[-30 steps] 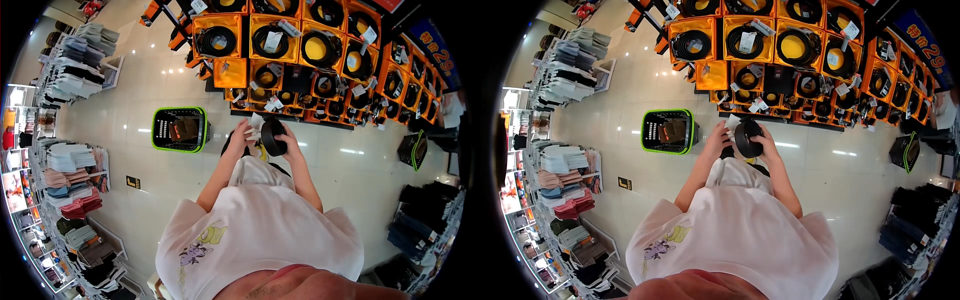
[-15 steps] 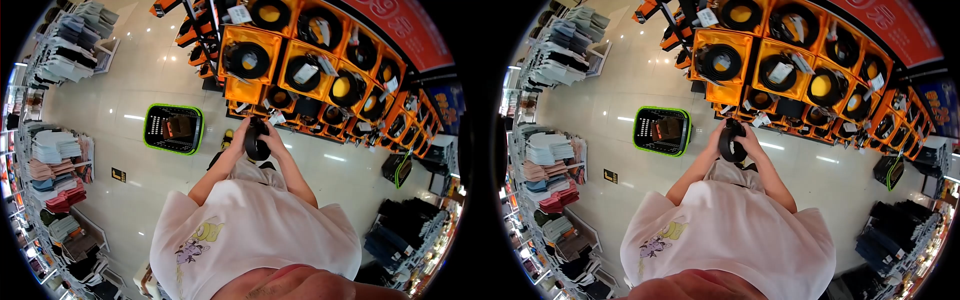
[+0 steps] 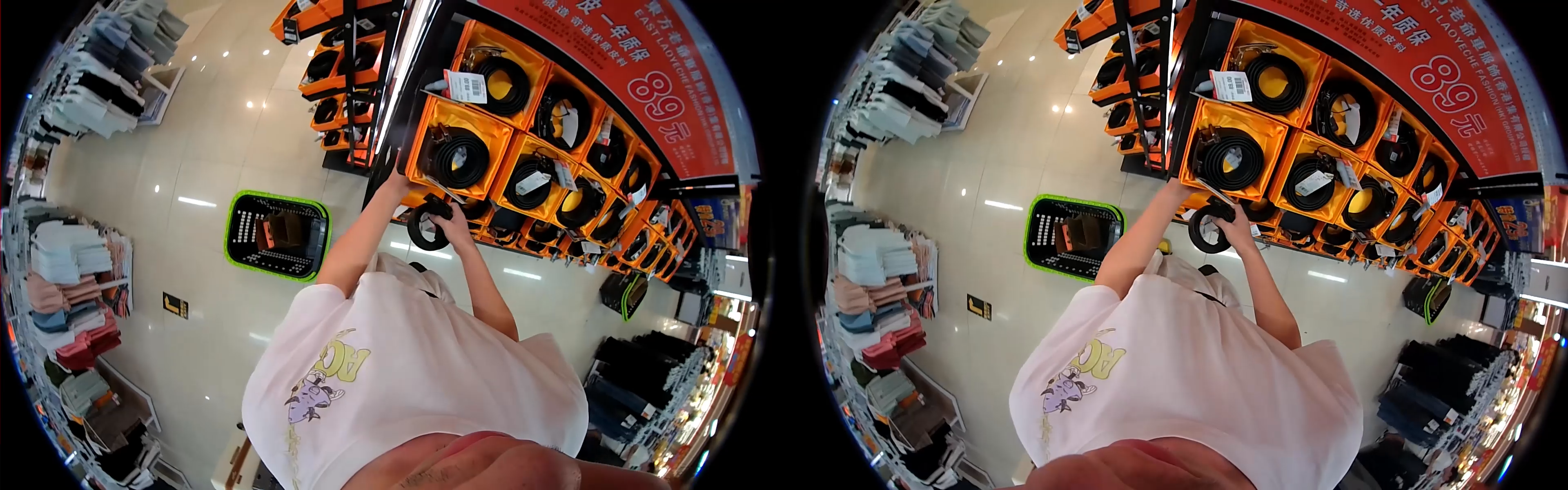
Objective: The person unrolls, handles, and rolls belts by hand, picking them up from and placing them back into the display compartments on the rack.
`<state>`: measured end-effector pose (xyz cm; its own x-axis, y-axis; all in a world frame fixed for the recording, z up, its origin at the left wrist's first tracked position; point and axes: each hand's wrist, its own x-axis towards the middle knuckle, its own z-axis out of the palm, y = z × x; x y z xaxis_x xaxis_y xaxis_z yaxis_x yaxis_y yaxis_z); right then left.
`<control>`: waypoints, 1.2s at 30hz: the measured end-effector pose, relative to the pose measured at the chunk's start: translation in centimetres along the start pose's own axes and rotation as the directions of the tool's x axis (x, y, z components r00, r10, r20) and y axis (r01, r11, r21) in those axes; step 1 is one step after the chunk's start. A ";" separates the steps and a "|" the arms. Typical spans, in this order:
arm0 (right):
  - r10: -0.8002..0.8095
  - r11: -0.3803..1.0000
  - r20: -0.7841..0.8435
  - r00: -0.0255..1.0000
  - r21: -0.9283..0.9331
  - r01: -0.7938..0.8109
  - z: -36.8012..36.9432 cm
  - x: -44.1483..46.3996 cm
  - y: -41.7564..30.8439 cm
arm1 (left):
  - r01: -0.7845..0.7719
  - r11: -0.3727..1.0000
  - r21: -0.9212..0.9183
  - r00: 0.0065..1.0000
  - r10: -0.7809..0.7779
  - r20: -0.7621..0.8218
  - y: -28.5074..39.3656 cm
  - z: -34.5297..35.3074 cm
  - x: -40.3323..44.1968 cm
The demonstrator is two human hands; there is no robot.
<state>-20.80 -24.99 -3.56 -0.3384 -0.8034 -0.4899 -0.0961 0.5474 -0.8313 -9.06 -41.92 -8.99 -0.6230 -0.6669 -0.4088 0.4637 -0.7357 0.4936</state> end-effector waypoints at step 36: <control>-0.426 0.862 -0.444 0.789 -0.464 0.205 2.4 0.1 0.0 | 0.140 0.903 0.405 0.990 -0.122 -0.071 -0.6 -3.1 -5.6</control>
<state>-18.60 -25.63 -4.28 -0.6412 -0.7627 0.0840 -0.5860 0.4161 -0.6953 -3.85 -38.14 -9.37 -0.6287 -0.5790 -0.5191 0.0764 -0.7103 0.6997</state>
